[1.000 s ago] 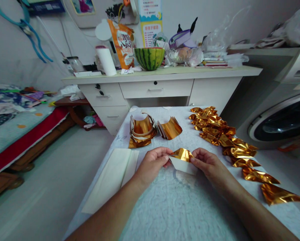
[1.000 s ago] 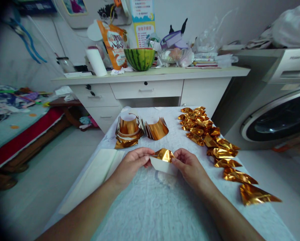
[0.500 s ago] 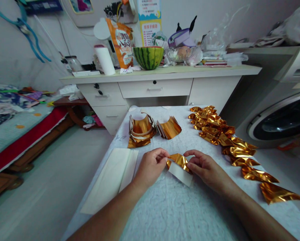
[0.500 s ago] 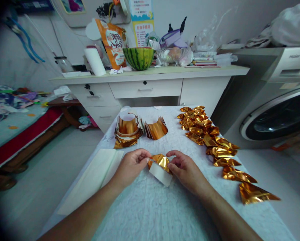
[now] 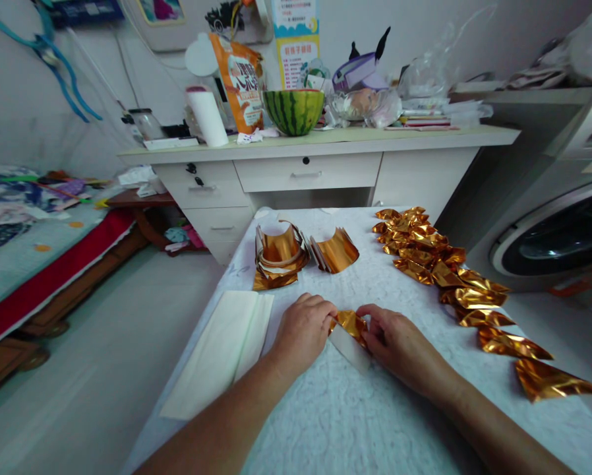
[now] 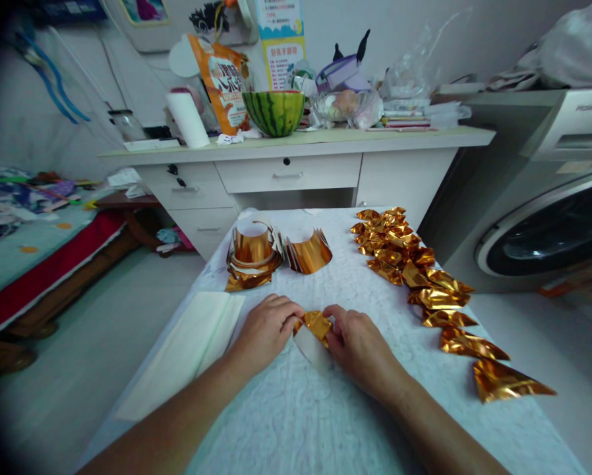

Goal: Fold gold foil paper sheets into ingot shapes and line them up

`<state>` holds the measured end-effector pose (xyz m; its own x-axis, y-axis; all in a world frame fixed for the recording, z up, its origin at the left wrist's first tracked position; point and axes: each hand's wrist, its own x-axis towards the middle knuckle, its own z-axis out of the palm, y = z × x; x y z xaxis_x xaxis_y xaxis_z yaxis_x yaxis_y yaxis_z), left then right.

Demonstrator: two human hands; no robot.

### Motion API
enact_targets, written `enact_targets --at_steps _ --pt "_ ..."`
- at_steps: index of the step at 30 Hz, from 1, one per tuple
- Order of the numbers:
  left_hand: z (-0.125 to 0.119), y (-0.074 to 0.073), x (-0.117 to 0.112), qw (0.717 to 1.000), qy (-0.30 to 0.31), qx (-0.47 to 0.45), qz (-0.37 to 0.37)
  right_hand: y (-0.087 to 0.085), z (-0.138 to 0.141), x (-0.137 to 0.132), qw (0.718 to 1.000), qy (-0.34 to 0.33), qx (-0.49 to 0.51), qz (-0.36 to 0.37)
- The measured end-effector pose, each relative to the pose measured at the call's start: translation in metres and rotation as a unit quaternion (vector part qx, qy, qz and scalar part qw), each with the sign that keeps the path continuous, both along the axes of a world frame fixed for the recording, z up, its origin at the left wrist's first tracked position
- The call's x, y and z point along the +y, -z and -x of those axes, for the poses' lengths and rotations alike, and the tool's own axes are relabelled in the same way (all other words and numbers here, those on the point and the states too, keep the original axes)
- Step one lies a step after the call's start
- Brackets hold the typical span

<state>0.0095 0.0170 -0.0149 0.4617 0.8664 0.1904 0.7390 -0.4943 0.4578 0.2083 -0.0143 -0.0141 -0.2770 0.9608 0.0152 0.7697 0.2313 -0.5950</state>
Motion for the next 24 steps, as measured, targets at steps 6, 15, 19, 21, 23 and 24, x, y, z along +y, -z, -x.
enact_targets --at_steps 6,15,19,21,23,24 --pt "0.0 0.002 -0.001 0.999 0.027 0.007 -0.017 0.003 0.001 0.001 0.999 -0.024 -0.018 -0.044" --pt "-0.002 0.002 -0.006 0.992 0.113 0.056 -0.005 -0.009 -0.006 -0.003 0.993 -0.116 0.029 -0.005" --pt "-0.002 0.0 -0.008 0.991 0.128 0.026 0.011 -0.022 -0.011 -0.007 0.987 -0.153 0.009 0.045" --pt "-0.002 -0.002 -0.008 0.991 0.132 0.006 0.022 -0.027 -0.014 -0.008 0.985 -0.163 0.001 0.062" --pt "-0.001 -0.003 -0.007 0.991 0.132 -0.01 0.034 -0.028 -0.015 -0.008 0.983 -0.171 -0.006 0.066" --pt "-0.001 -0.003 -0.007 0.99 0.132 -0.017 0.04 -0.028 -0.016 -0.008 0.983 -0.174 -0.008 0.065"
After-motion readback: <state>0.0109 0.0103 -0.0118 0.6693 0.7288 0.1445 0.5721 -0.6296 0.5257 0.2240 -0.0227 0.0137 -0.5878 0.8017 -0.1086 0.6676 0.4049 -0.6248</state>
